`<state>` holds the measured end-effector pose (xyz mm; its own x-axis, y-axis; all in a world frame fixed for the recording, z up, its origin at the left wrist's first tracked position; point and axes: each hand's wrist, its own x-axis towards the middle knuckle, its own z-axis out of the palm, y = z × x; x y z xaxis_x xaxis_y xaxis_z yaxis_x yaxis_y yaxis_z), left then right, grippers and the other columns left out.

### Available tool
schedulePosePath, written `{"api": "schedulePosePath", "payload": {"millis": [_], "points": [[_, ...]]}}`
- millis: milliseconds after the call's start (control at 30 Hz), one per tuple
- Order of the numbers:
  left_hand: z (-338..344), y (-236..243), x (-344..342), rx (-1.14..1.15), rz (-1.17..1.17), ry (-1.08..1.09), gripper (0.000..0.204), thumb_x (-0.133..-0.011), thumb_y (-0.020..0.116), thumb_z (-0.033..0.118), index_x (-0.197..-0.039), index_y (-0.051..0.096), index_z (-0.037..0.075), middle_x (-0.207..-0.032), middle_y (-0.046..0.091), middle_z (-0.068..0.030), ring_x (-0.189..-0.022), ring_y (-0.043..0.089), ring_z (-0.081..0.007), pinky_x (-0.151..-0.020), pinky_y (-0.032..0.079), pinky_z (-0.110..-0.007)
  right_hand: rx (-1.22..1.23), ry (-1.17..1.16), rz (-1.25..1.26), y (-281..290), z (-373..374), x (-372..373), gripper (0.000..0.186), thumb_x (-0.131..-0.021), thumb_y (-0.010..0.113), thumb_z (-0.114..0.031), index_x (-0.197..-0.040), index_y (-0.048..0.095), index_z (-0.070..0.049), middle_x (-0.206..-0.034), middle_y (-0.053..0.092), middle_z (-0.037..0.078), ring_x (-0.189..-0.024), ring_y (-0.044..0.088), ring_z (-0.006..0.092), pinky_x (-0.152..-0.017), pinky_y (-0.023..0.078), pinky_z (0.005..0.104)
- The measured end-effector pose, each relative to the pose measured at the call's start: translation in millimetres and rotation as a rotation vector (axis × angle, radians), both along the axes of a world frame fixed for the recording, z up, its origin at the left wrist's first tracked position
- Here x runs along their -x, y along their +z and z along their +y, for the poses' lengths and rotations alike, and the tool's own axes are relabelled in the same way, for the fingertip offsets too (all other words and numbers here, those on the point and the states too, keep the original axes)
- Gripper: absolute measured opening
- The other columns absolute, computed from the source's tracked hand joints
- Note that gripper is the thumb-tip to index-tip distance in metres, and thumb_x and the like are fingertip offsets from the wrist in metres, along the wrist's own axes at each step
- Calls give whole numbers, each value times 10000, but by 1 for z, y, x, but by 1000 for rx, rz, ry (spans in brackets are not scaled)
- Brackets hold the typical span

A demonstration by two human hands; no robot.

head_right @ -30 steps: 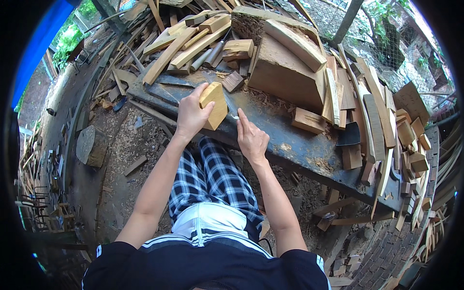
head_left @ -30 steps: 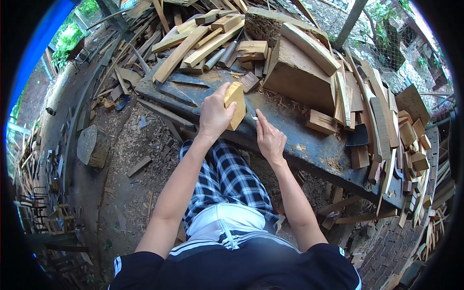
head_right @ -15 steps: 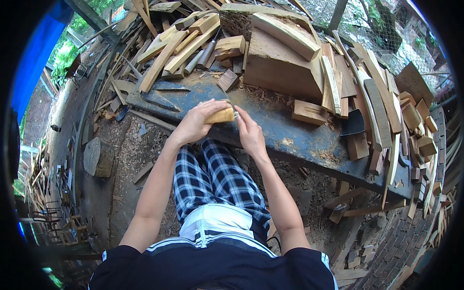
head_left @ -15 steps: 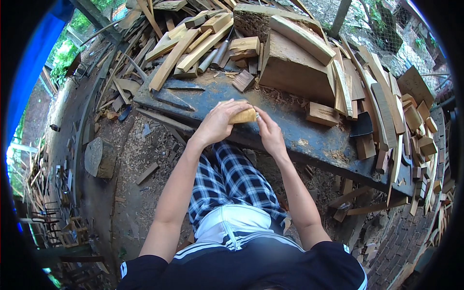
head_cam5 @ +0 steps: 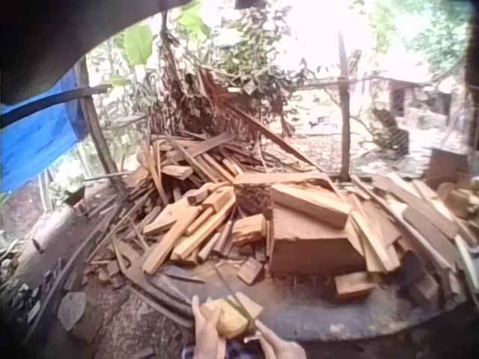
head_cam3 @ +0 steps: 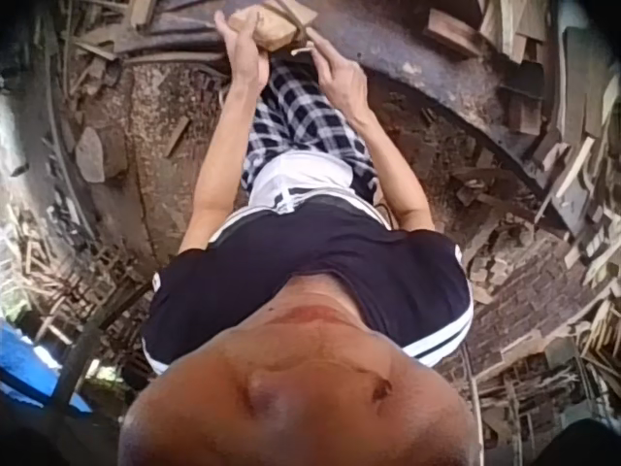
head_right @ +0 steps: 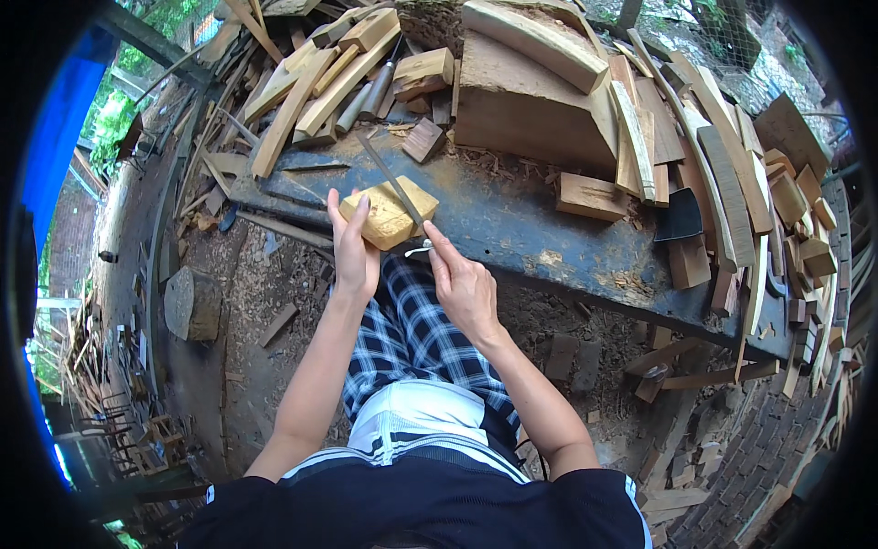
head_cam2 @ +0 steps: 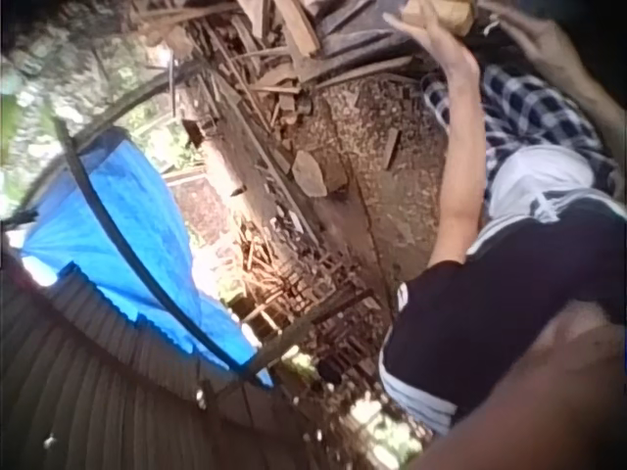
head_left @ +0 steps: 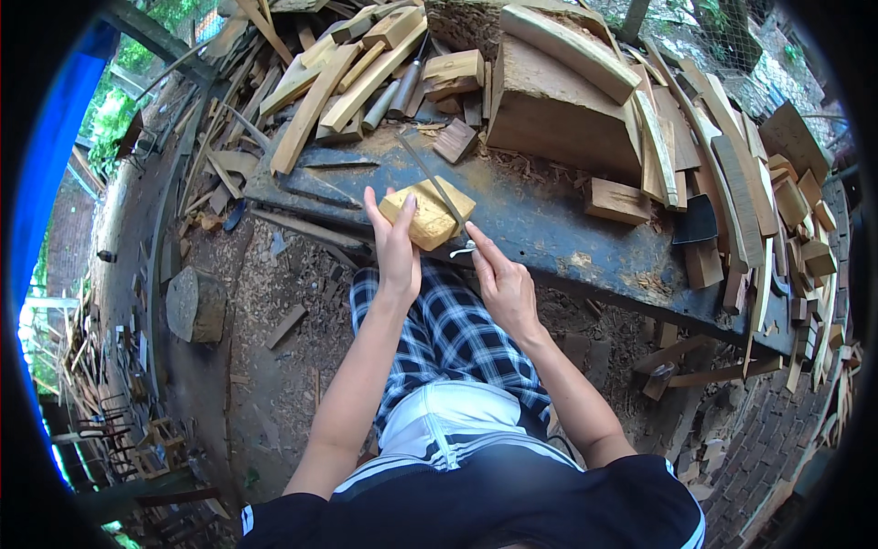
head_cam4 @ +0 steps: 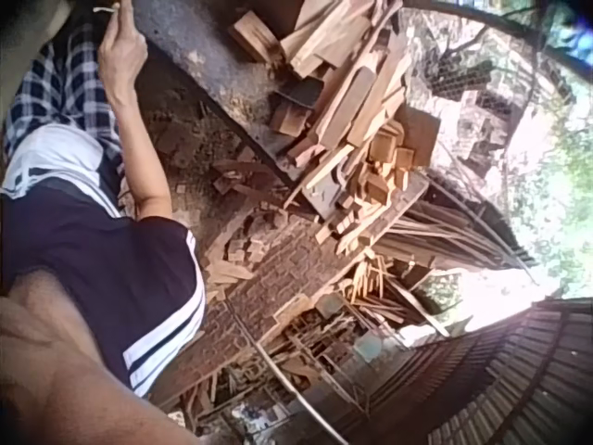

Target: The person selects a piece of wood and uses a small hand saw to cut a notch into it.

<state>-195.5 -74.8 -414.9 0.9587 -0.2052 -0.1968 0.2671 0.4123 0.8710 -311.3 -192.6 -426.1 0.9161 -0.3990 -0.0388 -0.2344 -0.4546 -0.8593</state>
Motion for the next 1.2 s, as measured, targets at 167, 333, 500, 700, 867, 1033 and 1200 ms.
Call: {"api": "schedulePosePath", "payload": {"millis": [167, 333, 500, 700, 867, 1033, 1200], "points": [[4, -15, -29, 21, 10, 13, 602, -1049, 511, 172, -1536, 199, 4, -1538, 357, -198, -1396, 407, -270, -1137, 376, -378, 97, 95, -20, 4, 0, 3, 415, -1024, 514, -250, -1438, 540, -270, -821, 714, 194, -751, 709, 383, -650, 555, 473], [-27, -6, -10, -122, -187, 13, 711, -943, 637, 49, -1523, 228, 4, -1563, 307, -214, -1426, 357, -270, -1169, 324, -373, 292, -5, 40, -2, -23, -27, 380, -1020, 501, -254, -1392, 580, -240, -785, 696, 226, -736, 695, 412, -653, 548, 505], [-38, -15, -15, -135, -220, 6, 706, -1003, 538, 103, -1564, 124, -9, -1599, 227, -228, -1455, 304, -280, -1196, 264, -372, 96, 78, 91, 20, -15, -1, 397, -1019, 496, -230, -1410, 565, -211, -812, 693, 242, -765, 691, 428, -697, 540, 517], [-36, -8, -19, -209, -267, -115, 687, -1053, 481, 163, -1569, 76, -39, -1621, 178, -251, -1489, 249, -297, -1209, 228, -372, -40, 40, 28, 1, -21, -10, 396, -1023, 483, -222, -1409, 563, -178, -879, 697, 260, -845, 673, 452, -753, 538, 502], [-31, -13, -26, -276, -281, -145, 635, -1099, 397, 269, -1557, 110, -63, -1615, 203, -244, -1483, 262, -292, -1200, 241, -366, -42, 20, 3, -5, -17, -26, 407, -1030, 472, -245, -1425, 551, -187, -907, 686, 287, -866, 666, 480, -793, 534, 550], [-28, -12, -26, -333, -324, -179, 618, -1110, 342, 317, -1554, 142, -63, -1613, 224, -242, -1477, 279, -298, -1193, 252, -371, 24, 42, 0, 12, -12, -12, 414, -1031, 474, -247, -1439, 539, -217, -847, 670, 305, -808, 689, 458, -753, 551, 537], [-21, -33, -38, -381, -378, -115, 578, -1113, 332, 333, -1550, 205, -23, -1556, 330, -203, -1408, 383, -251, -1167, 314, -363, 35, 52, -3, -2, -18, -32, 399, -1029, 469, -220, -1414, 565, -171, -854, 681, 298, -794, 689, 459, -751, 567, 517]]}}
